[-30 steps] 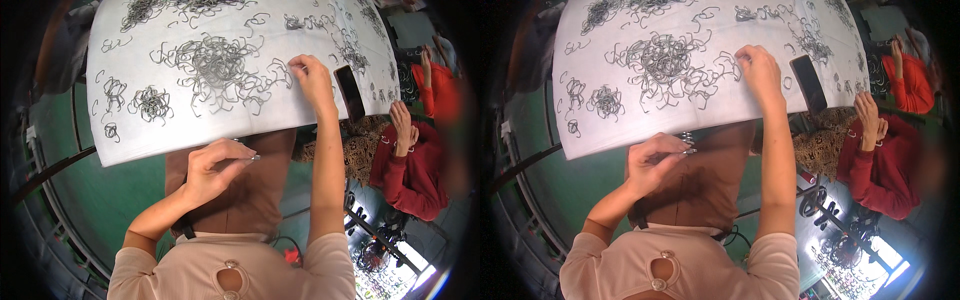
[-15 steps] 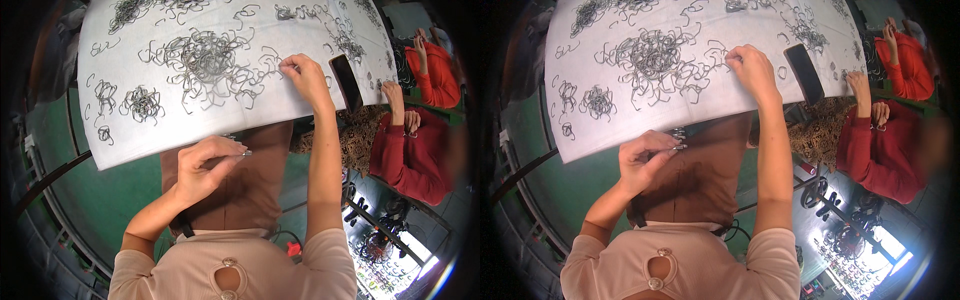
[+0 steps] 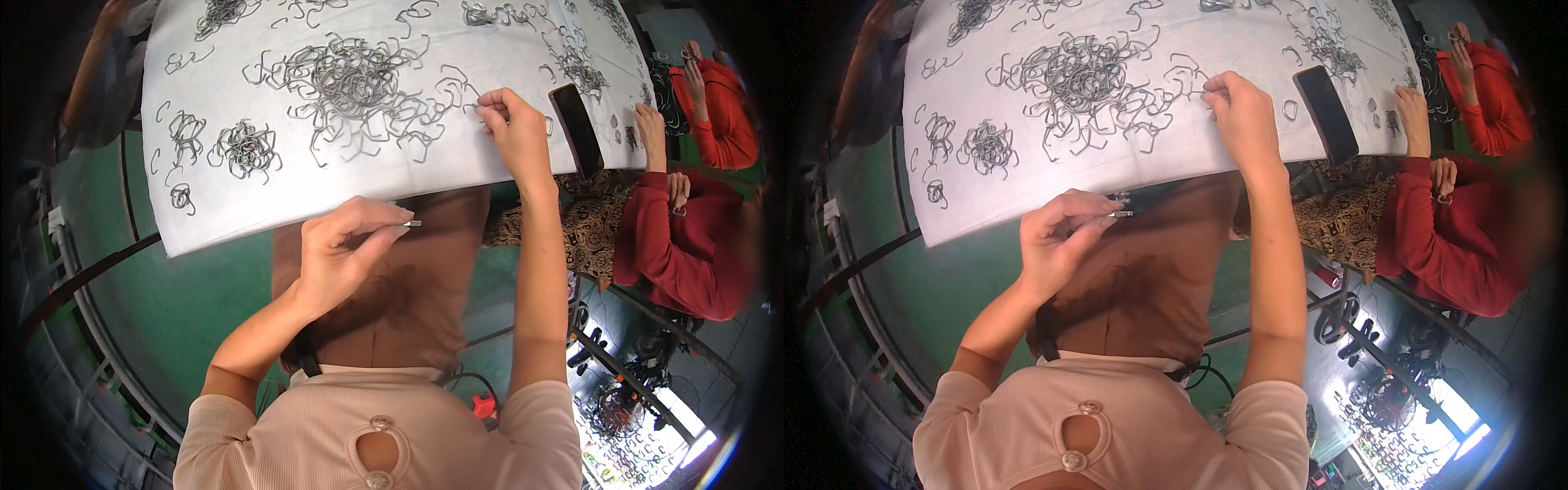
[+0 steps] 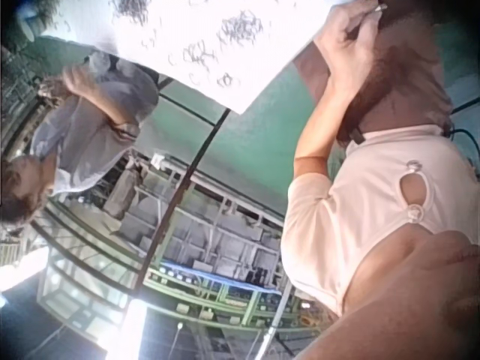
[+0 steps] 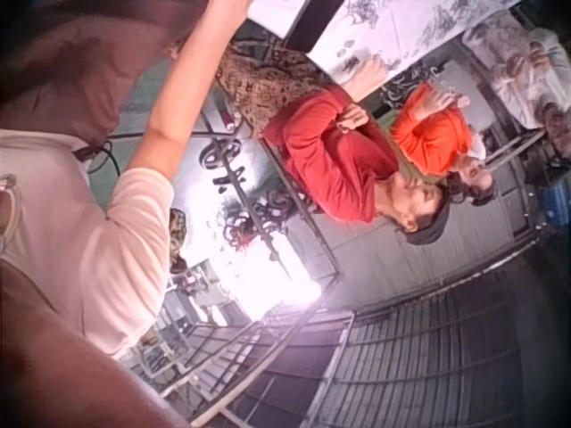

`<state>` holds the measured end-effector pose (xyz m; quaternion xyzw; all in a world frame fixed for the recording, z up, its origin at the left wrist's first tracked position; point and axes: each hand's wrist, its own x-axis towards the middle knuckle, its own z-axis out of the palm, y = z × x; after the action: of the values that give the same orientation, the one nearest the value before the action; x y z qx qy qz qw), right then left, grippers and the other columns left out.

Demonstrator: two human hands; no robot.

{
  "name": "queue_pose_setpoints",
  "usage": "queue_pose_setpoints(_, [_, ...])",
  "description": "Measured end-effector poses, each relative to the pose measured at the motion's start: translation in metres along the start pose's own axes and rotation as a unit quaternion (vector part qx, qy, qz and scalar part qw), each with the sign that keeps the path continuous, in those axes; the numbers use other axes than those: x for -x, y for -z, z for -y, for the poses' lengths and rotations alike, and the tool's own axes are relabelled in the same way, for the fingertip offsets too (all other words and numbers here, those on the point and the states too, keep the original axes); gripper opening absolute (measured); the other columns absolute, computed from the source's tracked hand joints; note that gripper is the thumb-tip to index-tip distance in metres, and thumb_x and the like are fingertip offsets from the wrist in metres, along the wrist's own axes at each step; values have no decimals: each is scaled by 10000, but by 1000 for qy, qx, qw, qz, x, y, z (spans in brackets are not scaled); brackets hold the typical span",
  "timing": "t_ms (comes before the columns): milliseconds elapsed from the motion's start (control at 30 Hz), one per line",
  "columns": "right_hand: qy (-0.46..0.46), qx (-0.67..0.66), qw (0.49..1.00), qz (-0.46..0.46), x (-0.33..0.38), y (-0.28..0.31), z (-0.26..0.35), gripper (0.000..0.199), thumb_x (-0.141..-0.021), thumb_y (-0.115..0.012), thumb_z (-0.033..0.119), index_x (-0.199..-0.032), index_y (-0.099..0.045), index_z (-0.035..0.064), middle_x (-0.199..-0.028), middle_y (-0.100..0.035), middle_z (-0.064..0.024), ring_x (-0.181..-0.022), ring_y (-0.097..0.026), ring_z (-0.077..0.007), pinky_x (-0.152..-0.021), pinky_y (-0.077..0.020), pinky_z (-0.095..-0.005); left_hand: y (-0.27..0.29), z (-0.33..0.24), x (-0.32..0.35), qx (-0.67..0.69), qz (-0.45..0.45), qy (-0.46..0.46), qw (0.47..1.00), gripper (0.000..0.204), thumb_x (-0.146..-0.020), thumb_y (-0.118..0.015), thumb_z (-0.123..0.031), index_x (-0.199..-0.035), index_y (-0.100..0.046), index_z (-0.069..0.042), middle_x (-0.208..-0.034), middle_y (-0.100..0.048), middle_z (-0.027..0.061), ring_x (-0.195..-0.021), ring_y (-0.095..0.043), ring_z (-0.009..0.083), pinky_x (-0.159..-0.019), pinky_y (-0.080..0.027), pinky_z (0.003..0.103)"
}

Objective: The person assembles small metal links into chains by hand at a table. They pick up individual links, interlock them, and form longer chains, occasionally hanging the chains on a nearby rack. Other workers are also assembling links at the same table.

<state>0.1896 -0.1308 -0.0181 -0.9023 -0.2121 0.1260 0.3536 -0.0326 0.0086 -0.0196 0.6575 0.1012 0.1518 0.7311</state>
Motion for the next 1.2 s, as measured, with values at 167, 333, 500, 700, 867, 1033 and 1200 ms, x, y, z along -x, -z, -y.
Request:
queue_pose_setpoints(167, [-11,-37,999,15,10,-10,-11,108,-803,-641,41,-888,-647,-26,-781,-678,-143,-625,-641,-199,-617,-499,-309,-2,0,0,10,5,11,1000,142,-813,-627,79,-936,-666,20,-918,-702,98,-856,-668,128,-749,-539,241])
queue_pose_setpoints(333, [84,23,996,-37,15,-10,-21,133,-796,-656,81,-882,-654,-20,-820,-692,-153,-727,-668,-239,-686,-510,-344,-6,-20,-7,6,25,21,999,132,-827,-617,76,-949,-654,41,-935,-702,97,-891,-664,131,-795,-535,249])
queue_pose_setpoints(500, [38,-61,996,-46,24,-3,-18,151,-782,-661,113,-868,-660,-11,-842,-699,-157,-779,-678,-253,-727,-513,-351,-8,-36,-12,33,42,2,999,161,-828,-592,124,-976,-619,66,-990,-677,125,-911,-655,153,-833,-526,254])
queue_pose_setpoints(700, [-12,-294,954,-55,57,1,-18,263,-788,-663,38,-1030,-576,-11,-842,-635,-93,-719,-665,-152,-574,-533,-255,-13,-34,-13,57,65,-40,995,163,-832,-595,134,-988,-592,84,-1009,-661,148,-922,-644,158,-839,-533,263])
queue_pose_setpoints(867, [-56,-463,882,-66,114,16,31,310,-797,-664,-18,-1071,-518,-15,-883,-618,-100,-735,-656,-177,-570,-508,-253,-21,-33,-11,53,48,-7,997,165,-828,-589,138,-981,-604,76,-1018,-658,141,-916,-647,159,-847,-535,267])
queue_pose_setpoints(1033, [-77,-543,833,-76,145,10,48,278,-796,-655,-44,-1030,-527,33,-883,-624,-88,-733,-647,-182,-587,-491,-243,-30,-23,-14,56,35,-7,998,180,-816,-587,141,-975,-617,60,-987,-639,102,-923,-649,167,-832,-545,269])
queue_pose_setpoints(1200, [-45,-546,831,-99,155,3,57,235,-813,-663,-58,-982,-511,3,-896,-622,-102,-784,-650,-163,-664,-545,-257,-36,-25,-16,50,20,18,998,153,-811,-605,124,-951,-611,61,-960,-630,86,-902,-648,161,-805,-564,274])
